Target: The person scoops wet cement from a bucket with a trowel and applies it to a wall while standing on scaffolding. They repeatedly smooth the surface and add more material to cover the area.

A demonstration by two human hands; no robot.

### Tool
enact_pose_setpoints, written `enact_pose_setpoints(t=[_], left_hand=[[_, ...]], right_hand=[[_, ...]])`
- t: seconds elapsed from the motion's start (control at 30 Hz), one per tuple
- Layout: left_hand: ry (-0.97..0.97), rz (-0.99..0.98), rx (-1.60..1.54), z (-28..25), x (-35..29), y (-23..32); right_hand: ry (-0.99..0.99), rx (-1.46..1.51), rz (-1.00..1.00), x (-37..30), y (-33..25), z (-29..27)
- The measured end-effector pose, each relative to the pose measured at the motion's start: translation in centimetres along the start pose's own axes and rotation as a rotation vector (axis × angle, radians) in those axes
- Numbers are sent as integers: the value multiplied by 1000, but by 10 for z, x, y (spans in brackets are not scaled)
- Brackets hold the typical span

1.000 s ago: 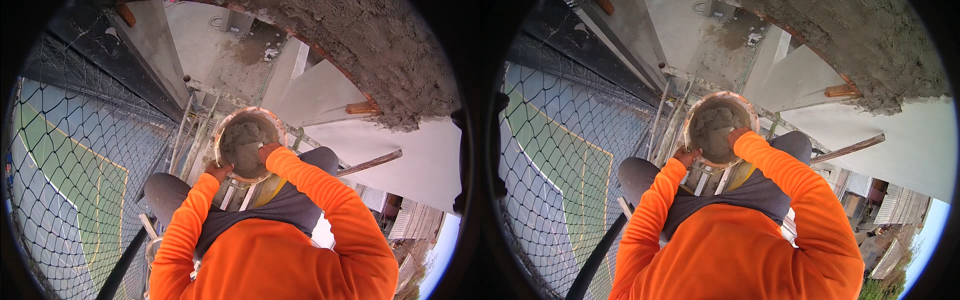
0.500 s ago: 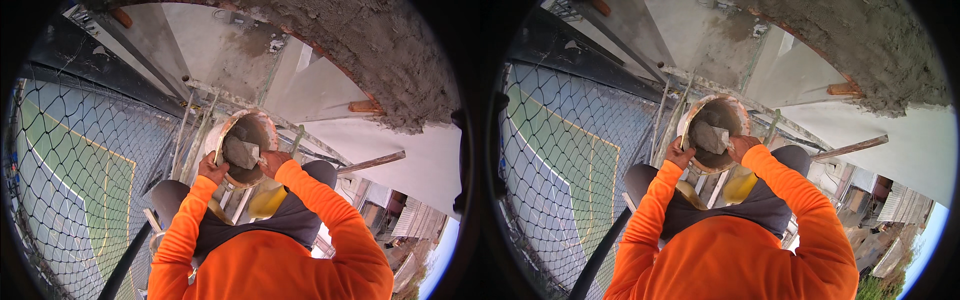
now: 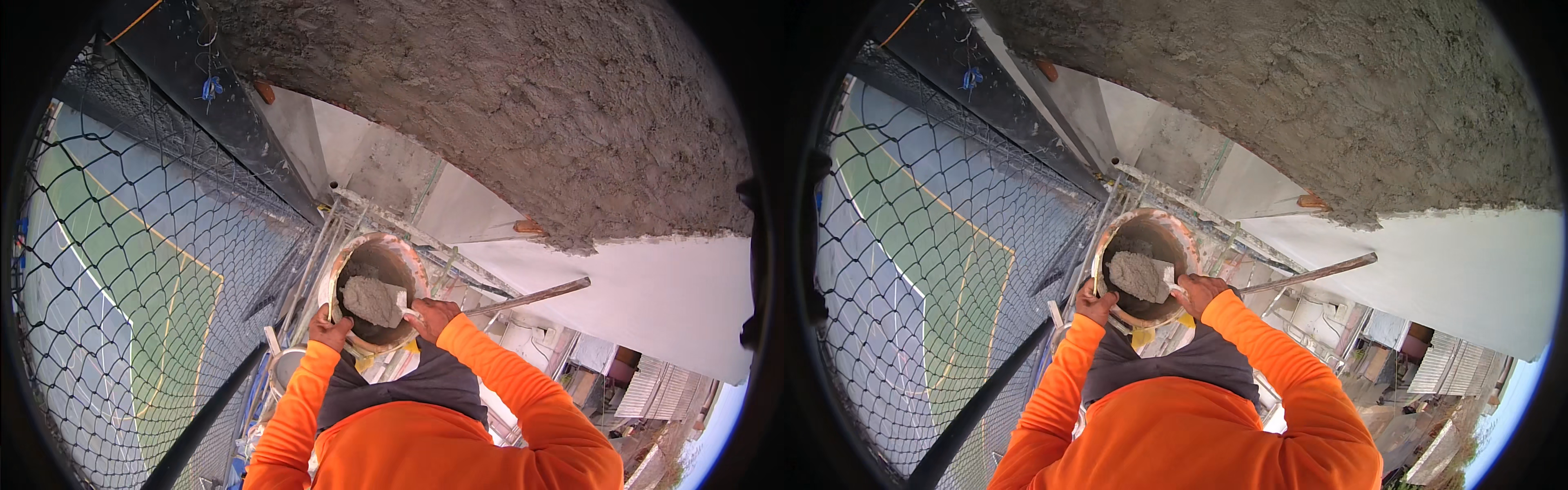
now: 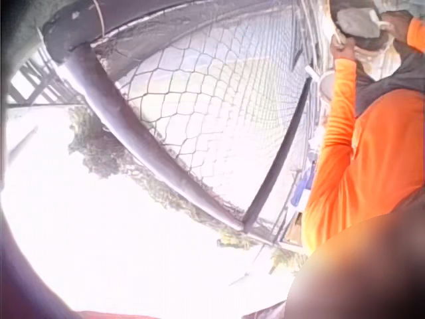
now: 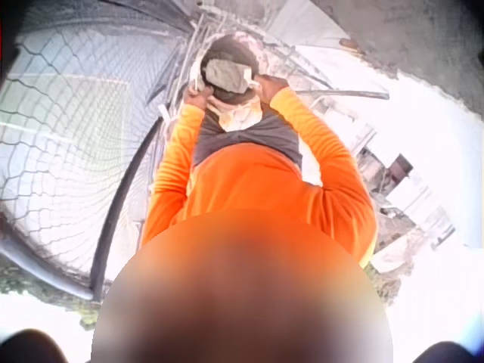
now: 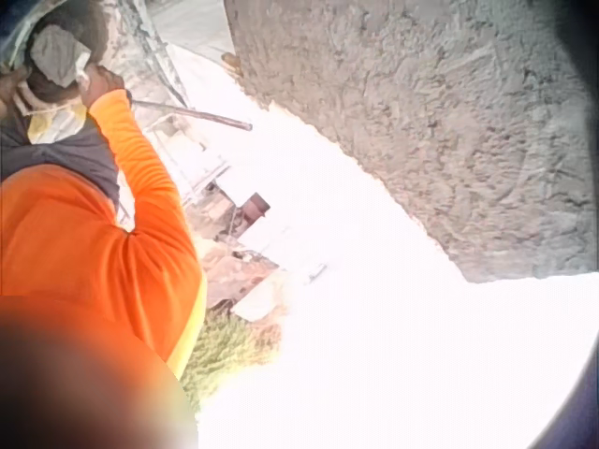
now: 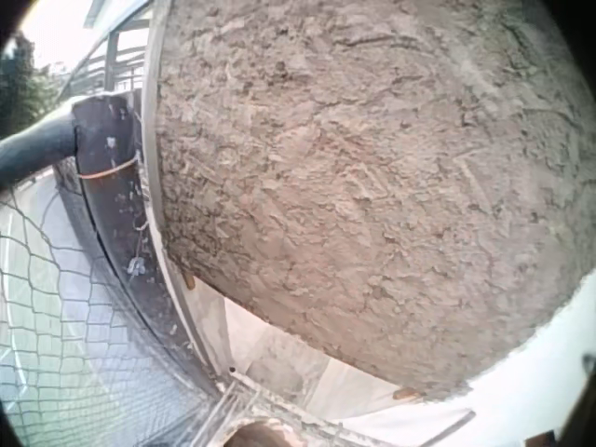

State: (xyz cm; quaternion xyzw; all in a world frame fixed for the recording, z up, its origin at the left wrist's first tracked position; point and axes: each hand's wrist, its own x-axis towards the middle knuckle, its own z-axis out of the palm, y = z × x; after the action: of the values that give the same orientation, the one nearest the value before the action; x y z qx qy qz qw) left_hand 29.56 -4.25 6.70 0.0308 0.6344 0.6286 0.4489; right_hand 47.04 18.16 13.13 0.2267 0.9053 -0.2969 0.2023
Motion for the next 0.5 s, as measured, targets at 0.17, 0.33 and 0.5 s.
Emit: enact_pose_setpoints(t=[0.17,0.33,0.5], left_hand=[[108,39,-40,-18,-48,48],[286,24,-11,-35,-80,61],[488,-30,15,-34,-86,62]], right_hand=[[-36,27,-162,-33,-70,-94],[-331,408,-450,0,-68,-162],[-525,679,236,145,-29,-272]])
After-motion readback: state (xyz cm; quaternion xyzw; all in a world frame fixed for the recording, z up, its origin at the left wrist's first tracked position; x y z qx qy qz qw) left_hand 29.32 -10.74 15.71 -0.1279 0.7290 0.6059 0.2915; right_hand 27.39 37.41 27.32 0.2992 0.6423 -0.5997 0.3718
